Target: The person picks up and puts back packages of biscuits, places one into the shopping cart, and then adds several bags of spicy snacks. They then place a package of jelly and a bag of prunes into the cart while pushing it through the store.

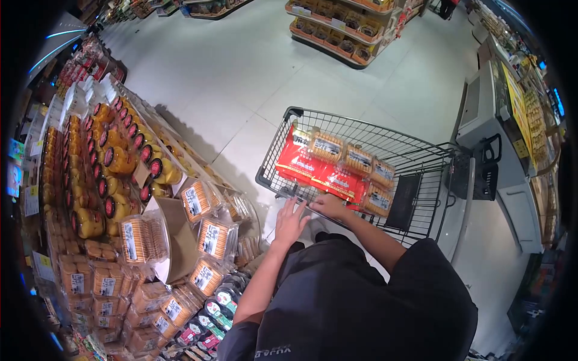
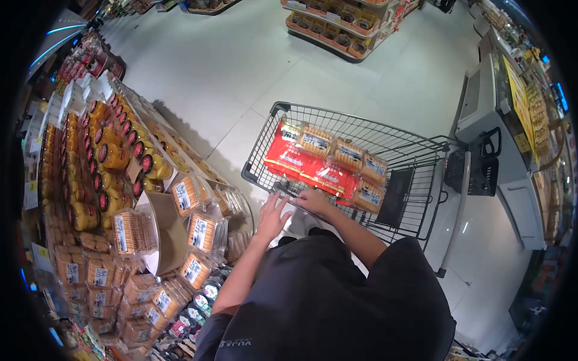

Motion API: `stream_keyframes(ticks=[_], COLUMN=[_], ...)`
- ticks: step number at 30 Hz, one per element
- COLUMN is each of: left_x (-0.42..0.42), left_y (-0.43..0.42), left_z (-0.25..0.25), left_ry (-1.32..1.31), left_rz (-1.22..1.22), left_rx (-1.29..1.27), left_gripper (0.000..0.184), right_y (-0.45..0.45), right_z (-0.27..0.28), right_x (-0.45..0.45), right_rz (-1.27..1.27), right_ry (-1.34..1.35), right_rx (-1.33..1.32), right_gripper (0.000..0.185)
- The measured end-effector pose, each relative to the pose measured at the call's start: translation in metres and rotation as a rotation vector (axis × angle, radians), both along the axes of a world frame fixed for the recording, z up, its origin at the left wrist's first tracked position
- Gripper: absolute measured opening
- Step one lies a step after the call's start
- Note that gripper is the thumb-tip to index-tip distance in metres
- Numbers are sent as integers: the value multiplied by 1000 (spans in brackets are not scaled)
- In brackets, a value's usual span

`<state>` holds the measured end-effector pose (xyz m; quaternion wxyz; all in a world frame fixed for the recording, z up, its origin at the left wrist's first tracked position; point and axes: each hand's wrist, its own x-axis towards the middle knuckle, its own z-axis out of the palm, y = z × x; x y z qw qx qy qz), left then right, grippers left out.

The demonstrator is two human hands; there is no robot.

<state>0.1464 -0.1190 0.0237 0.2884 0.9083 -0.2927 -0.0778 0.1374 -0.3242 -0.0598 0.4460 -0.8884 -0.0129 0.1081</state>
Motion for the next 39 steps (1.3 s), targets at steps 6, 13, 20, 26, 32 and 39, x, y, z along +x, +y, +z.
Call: stream_keyframes(ticks=[6,13,20,26,32,39], left_x=[-17,-51,-59,-56,-52,-34], left_y=[-7,-20,-26,-21,-16,-8], left_z=[-23,-16,-2,6,9,6], left_ry=[81,131,191,274,307,447], left_rz=[-30,99,127,44,94,105], left_rx=[212,153,132,230,181,63], left_gripper=[31,28,30,31,25,24], right_y=[-95,-110,-87,-72,-60,-70], right_z=[-35,-87,-80,-107,-94,-67], right_x=[31,60,91,105,95,88], right_rz=[-709,-853,-1001,-1350,-1270,-801], right_ry=[448,461,562,564,312,259], right_rx=[590,608,605,681,599,422], right_gripper=[26,43,53,28,26,30])
